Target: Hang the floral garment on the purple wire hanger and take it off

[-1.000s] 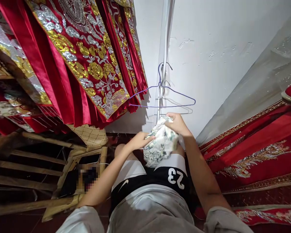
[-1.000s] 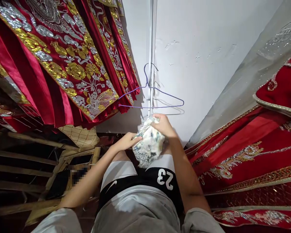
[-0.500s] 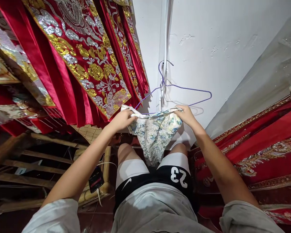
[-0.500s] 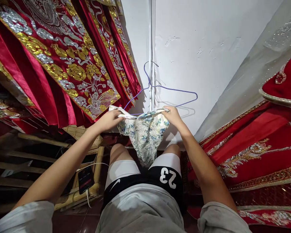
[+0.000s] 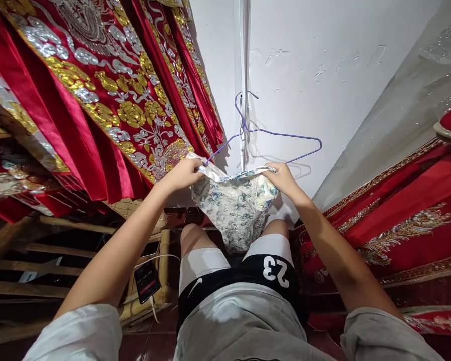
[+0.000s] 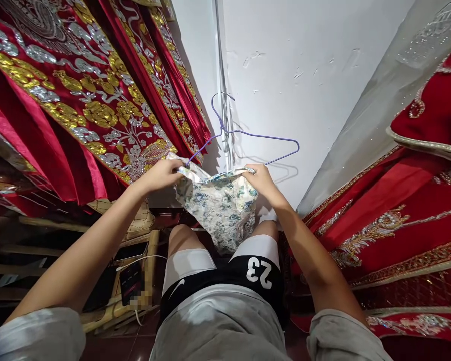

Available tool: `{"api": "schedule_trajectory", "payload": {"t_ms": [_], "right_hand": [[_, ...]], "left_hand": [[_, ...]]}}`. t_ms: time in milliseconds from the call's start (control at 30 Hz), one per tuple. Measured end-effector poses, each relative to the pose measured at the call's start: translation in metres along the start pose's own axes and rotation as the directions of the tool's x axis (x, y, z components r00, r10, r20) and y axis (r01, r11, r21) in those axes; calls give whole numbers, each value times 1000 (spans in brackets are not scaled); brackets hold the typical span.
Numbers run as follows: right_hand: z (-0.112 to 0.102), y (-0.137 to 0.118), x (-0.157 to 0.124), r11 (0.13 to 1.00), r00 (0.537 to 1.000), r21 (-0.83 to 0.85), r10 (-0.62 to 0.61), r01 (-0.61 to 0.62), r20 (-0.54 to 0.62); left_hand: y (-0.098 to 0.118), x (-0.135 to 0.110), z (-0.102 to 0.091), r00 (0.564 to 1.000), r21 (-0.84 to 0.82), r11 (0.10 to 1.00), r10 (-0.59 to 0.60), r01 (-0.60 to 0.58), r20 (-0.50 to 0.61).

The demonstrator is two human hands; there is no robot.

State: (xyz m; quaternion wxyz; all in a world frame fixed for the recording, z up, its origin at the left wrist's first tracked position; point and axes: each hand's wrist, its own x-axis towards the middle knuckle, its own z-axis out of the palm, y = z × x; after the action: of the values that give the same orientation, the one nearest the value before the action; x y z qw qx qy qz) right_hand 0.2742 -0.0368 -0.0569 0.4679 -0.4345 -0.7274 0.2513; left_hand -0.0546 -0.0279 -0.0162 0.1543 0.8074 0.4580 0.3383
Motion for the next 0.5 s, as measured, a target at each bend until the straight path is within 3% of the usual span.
{"api": "schedule_trajectory", "payload": {"t_ms": [67,133,233,300,367,433,500], "right_hand": [[4,-4,-2,1000,999,19,-9,8,38],[5,-7,-5,1000,999,-10,-28,28,34],[-7,-4,-8,993,987,-109,-56,40,-148],[-23,4,-4,985,946,-174,-57,1,-319],[-43,14,6,970,911,-235,-46,-56,-410],[-64,22,18,956,914,-280,-31,-91,-404],[-83,24,28,950,944,-297,-8,-96,-331]], "left_hand": [[15,5,0,992,-79,994,72,-80,-100],[26,9,4,981,-185,979,54,-89,-186],[28,11,10,967,-269,959,14,-85,-255],[24,13,11,973,-316,944,16,-91,-230],[23,15,8,987,-387,921,-10,-52,-158],[24,18,3,992,-429,903,-62,10,-107],[27,20,-3,979,-442,897,-109,22,-173]]}}
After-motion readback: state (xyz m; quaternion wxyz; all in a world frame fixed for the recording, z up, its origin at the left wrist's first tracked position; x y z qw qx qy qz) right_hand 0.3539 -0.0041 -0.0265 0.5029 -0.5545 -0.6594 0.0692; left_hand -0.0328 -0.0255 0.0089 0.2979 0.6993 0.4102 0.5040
